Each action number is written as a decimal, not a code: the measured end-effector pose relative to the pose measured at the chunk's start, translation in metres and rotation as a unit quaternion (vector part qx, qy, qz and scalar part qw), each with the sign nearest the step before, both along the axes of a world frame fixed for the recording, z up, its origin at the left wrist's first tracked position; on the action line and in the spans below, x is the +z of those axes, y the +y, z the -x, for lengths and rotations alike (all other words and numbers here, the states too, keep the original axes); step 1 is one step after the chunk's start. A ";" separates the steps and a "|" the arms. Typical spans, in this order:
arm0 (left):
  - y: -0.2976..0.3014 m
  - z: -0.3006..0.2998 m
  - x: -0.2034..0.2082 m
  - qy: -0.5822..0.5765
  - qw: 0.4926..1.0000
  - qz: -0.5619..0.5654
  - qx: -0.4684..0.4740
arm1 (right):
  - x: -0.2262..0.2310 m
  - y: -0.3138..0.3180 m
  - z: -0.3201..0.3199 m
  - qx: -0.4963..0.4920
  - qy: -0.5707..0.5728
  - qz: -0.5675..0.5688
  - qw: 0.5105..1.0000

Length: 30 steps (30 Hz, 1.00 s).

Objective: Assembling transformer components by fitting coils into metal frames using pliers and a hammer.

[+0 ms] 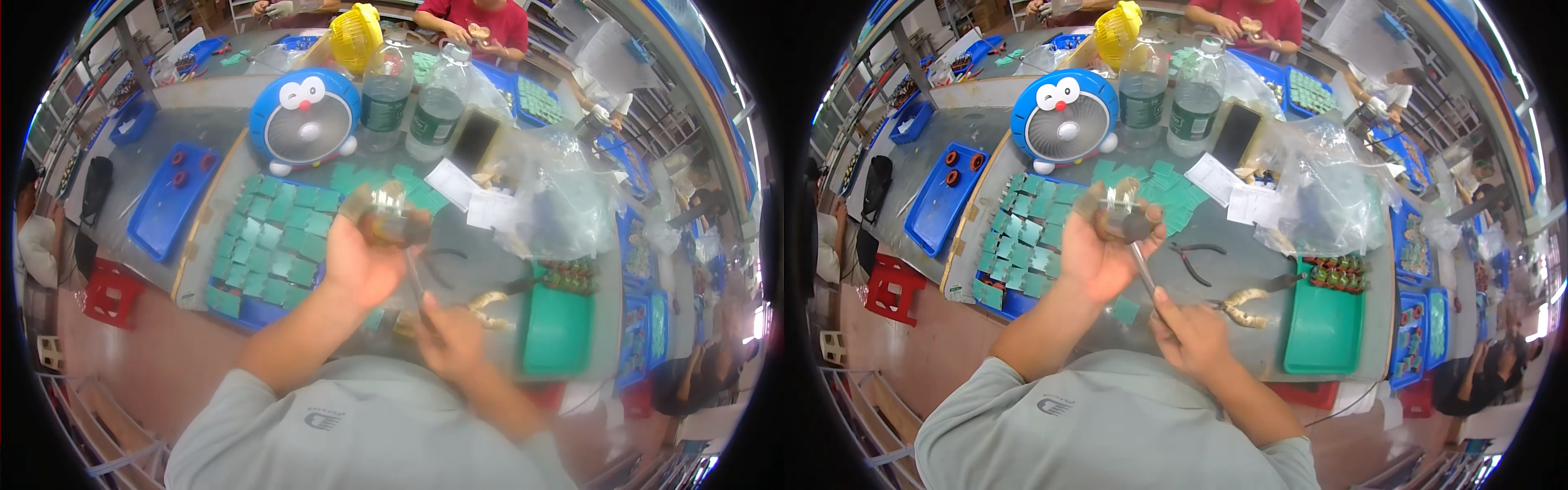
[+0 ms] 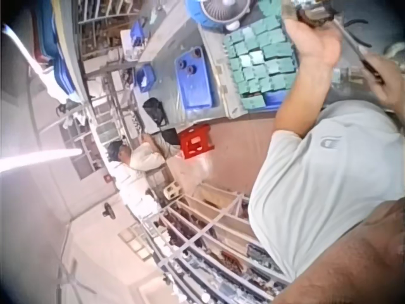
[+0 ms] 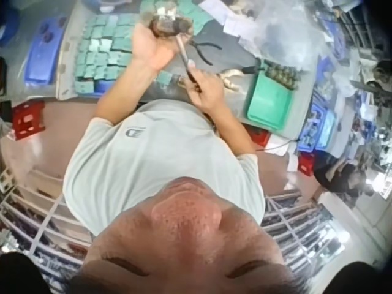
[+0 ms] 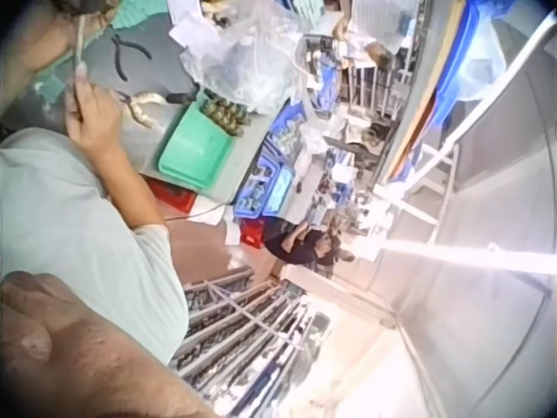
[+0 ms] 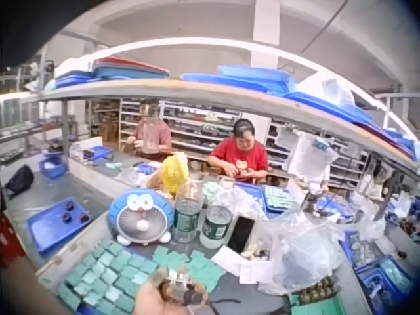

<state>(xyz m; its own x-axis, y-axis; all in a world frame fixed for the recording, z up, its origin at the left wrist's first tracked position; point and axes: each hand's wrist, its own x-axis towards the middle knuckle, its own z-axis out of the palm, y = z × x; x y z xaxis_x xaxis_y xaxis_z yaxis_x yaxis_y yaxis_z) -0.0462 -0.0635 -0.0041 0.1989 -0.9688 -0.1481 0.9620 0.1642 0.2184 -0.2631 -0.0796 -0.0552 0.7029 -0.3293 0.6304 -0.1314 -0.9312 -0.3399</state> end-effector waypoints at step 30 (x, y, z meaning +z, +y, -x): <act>0.003 0.003 -0.024 -0.223 0.972 0.031 0.064 | 0.039 0.012 0.035 -0.060 0.015 -0.025 0.998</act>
<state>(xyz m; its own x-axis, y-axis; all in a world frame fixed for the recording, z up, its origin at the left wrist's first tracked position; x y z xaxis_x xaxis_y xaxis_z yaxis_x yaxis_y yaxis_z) -0.0497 -0.0606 -0.0285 0.3490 -0.9363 0.0385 0.7453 0.3023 0.5943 -0.2976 -0.0680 -0.0163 0.6742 -0.4439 0.5903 -0.2524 -0.8896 -0.3807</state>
